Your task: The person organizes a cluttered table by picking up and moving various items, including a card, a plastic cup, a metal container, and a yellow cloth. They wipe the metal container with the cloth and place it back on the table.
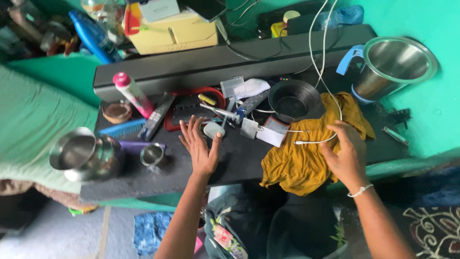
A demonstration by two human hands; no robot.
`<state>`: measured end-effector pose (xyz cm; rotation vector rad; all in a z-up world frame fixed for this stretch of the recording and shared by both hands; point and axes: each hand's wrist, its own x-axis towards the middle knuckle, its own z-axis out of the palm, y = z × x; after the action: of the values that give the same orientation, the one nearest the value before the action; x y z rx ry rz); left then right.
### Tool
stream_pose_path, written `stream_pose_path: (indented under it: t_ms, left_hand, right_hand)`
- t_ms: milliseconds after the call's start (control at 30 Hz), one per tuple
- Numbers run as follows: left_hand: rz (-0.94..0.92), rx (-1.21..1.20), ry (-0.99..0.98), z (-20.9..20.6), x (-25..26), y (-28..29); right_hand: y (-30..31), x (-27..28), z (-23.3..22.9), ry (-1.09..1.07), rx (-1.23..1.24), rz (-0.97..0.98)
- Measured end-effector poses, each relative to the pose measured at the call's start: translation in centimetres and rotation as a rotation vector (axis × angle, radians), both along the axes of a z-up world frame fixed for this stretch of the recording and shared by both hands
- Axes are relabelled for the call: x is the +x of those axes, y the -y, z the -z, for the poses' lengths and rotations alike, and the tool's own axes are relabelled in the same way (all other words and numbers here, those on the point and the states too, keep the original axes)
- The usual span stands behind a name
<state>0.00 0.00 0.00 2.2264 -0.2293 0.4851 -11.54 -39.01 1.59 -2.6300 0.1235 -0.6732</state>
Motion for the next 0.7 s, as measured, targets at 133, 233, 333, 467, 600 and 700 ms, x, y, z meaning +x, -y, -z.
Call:
stream_pose_path:
  t_ms: [133, 233, 333, 467, 600, 700]
  left_hand:
    - [-0.095, 0.041, 0.028, -0.5, -3.4, 1.1]
    - [-0.165, 0.182, 0.042, -1.1, -4.8, 1.8]
    - [-0.197, 0.315, 0.043, -1.9, -4.9, 2.6]
    - [-0.23, 0.343, 0.055, -2.2, -4.7, 2.7]
    - [-0.245, 0.365, 0.041, -2.4, -4.4, 2.8]
    - [-0.253, 0.394, -0.027, -2.8, -4.0, 2.9]
  right_hand:
    - [-3.6, 1.6, -2.6, 0.121, 0.213, -0.119]
    - [-5.1, 3.4, -2.1, 0.172, 0.195, -0.147]
    - [-5.4, 4.3, -1.0, 0.129, 0.097, -0.108]
    - [-5.0, 4.5, -0.4, 0.102, 0.181, -0.101]
    - [-5.0, 4.1, -0.8, 0.11, 0.221, -0.096]
    - [-5.6, 3.7, -1.4, 0.12, 0.19, -0.07]
